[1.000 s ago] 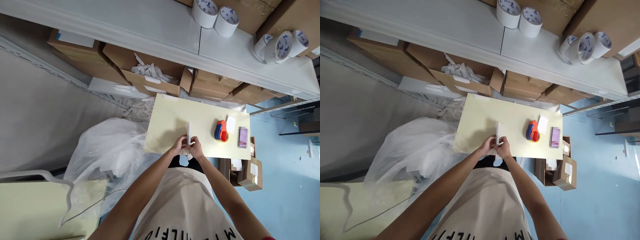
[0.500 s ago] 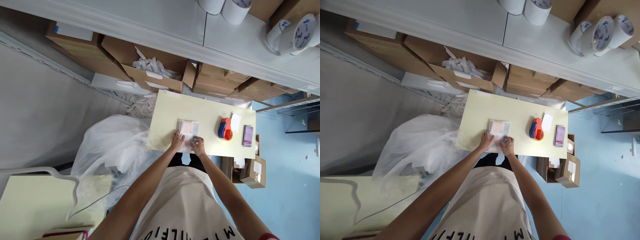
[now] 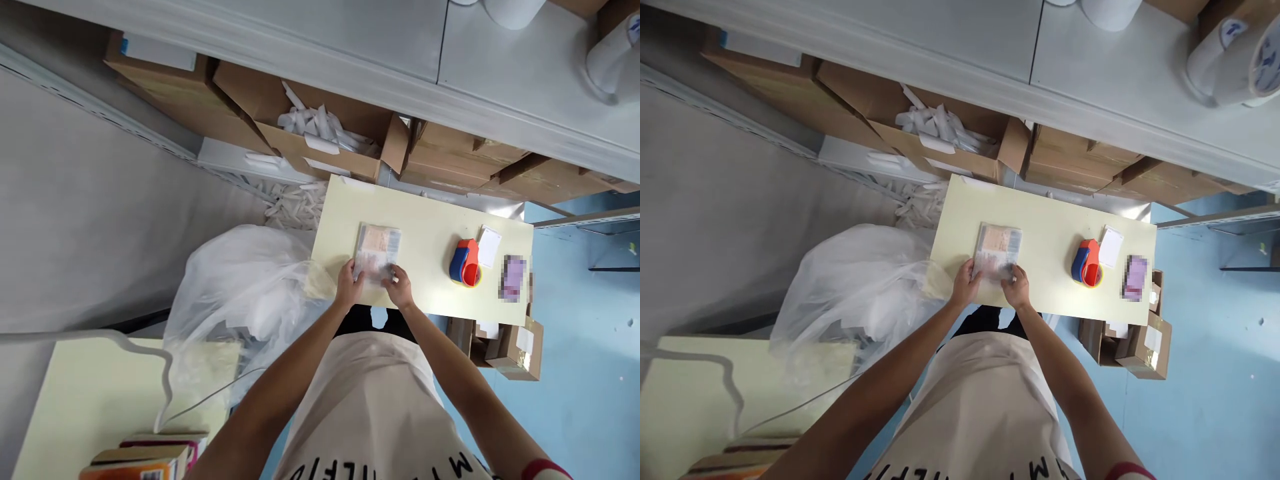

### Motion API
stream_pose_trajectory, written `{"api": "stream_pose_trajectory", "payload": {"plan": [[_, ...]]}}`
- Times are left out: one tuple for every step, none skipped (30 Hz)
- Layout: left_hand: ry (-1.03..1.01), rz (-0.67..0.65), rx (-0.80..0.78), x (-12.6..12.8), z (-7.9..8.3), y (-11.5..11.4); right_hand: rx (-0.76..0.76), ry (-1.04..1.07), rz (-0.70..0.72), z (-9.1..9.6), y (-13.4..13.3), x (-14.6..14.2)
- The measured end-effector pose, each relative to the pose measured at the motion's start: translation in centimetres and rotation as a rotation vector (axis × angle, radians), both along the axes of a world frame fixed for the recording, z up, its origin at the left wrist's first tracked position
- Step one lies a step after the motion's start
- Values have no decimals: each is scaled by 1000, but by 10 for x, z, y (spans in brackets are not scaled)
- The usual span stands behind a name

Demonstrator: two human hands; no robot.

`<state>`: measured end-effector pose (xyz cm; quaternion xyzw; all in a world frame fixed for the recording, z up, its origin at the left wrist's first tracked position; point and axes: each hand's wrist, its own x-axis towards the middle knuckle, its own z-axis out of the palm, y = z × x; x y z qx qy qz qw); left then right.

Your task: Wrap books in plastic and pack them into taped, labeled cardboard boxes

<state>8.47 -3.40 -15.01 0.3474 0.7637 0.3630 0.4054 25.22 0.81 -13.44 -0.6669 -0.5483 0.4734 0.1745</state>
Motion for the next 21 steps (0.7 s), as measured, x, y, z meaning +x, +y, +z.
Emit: {"api": "stream_pose_trajectory", "payload": {"plan": [[1, 20, 13, -10, 0, 8, -2, 25, 18, -1, 9, -9], [1, 41, 18, -20, 0, 16, 1, 51, 40, -3, 17, -17], [-1, 58, 19, -30, 0, 23, 6, 75, 61, -5, 26, -26], [-7, 70, 18, -39, 0, 30, 12, 95, 75, -7, 33, -34], [-13, 78, 17, -48, 0, 37, 18, 112, 82, -10, 41, -41], [-22, 84, 18, -56, -1, 42, 23, 126, 84, -12, 48, -48], [-31, 91, 21, -63, -1, 47, 28, 140, 82, -15, 54, -54], [-40, 100, 26, -68, -3, 51, 31, 151, 81, -17, 59, -58], [-51, 110, 30, -73, -4, 55, 34, 160, 83, -19, 65, -63], [-65, 122, 36, -77, -5, 57, 37, 166, 87, -20, 69, -66], [-80, 132, 42, -79, -7, 59, 39, 169, 93, -21, 73, -68], [-96, 138, 49, -81, -9, 59, 39, 170, 101, -22, 76, -70], [-111, 140, 55, -82, -10, 59, 40, 171, 109, -22, 78, -70], [-125, 137, 61, -83, -11, 59, 41, 171, 120, -22, 80, -70], [-138, 130, 67, -83, -12, 58, 44, 169, 133, -21, 80, -69], [-146, 122, 71, -83, -13, 57, 49, 165, 148, -21, 80, -68], [-148, 115, 75, -83, -14, 56, 54, 162, 165, -20, 80, -67], [-146, 111, 78, -83, -14, 55, 57, 160, 182, -20, 79, -65], [-142, 109, 82, -82, -15, 54, 57, 161, 199, -20, 79, -64], [-136, 108, 88, -82, -16, 54, 52, 166, 215, -20, 79, -62], [-133, 107, 97, -81, -17, 54, 42, 175, 229, -20, 78, -61]]}}
